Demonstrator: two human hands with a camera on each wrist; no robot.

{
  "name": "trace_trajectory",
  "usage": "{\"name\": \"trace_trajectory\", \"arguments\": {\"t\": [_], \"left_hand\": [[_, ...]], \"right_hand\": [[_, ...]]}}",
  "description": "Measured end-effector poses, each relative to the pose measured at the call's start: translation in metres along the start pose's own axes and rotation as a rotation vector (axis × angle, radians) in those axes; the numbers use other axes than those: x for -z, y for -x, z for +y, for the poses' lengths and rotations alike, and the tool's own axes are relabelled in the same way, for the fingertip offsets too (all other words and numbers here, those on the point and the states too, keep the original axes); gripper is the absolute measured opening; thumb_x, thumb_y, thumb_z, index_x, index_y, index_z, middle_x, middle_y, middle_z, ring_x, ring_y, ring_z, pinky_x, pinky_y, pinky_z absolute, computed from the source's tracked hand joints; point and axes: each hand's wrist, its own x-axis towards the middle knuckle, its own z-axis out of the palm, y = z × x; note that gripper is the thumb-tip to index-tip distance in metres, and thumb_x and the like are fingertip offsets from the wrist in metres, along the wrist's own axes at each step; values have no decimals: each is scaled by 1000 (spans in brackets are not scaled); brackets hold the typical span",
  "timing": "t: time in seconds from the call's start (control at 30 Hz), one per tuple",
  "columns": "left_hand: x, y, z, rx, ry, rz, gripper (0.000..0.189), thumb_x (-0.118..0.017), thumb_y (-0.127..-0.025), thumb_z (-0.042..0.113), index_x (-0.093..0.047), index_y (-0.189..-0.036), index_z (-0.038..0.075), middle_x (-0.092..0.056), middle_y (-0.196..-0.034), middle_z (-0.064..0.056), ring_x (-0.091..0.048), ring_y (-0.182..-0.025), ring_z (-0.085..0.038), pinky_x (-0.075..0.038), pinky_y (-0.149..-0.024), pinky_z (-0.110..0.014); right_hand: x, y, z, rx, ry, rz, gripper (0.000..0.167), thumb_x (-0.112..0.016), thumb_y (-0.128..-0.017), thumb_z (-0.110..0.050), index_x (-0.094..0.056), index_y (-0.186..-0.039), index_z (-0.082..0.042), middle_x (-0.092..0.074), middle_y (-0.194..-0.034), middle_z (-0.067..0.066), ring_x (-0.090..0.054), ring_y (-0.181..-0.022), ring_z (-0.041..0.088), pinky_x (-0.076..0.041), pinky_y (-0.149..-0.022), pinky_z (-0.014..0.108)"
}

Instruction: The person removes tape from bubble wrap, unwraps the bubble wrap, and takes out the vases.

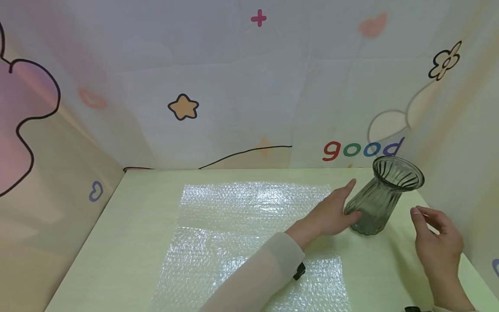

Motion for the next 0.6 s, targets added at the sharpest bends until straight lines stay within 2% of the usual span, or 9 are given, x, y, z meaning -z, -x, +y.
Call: {"name": "trace_trajectory", "arguments": {"t": [0.13, 0.27, 0.33, 0.4, 0.5, 0.6], "left_hand": [[0, 0, -3, -4, 2, -4, 84, -57, -105, 45, -1, -166, 39, -27, -170, 10, -32, -154, -8, -35, -121, -28], [1, 2, -4, 0, 7, -6, 84, -57, -105, 46, 0, -165, 41, -25, -170, 11, -31, -155, -8, -35, -122, -30], [2, 4, -4, 6, 2, -6, 84, -58, -104, 46, 0, -165, 42, -25, -170, 11, -31, -155, -8, -35, -122, -31], [3, 6, -5, 10, -2, -5, 84, -58, -104, 47, 0, -165, 43, -25, -171, 11, -31, -155, -9, -35, -122, -31], [6, 9, -8, 8, -13, -5, 84, -57, -104, 47, 0, -165, 42, -25, -171, 11, -31, -156, -10, -35, -122, -32], [11, 13, -12, 3, -20, -1, 83, -57, -104, 48, -1, -166, 42, -26, -171, 10, -31, -156, -11, -35, -122, -33]], "right_hand": [[0, 4, -3, 68, -95, 100, 10, -76, -94, -22, -79, -89, -14, -62, -92, -29, -59, -89, -12, -44, -71, 1], [-1, 9, -7, 146, -106, 188, 25, -75, -92, -13, -69, -69, -7, -58, -87, -25, -55, -88, -7, -45, -73, 2], [-2, 13, -10, 172, -107, 217, 28, -73, -92, -10, -65, -66, -3, -58, -82, -27, -55, -84, -7, -44, -73, 5], [-4, 15, -12, 185, -113, 227, 29, -71, -92, -9, -63, -65, 0, -59, -78, -30, -56, -79, -8, -44, -72, 8], [-7, 20, -15, 190, -119, 199, 28, -71, -92, -9, -66, -67, 2, -61, -70, -33, -58, -70, -10, -44, -69, 10], [-10, 26, -18, 196, -97, 152, 29, -70, -93, -10, -68, -64, -3, -62, -65, -32, -58, -64, -10, -43, -64, 10]]}}
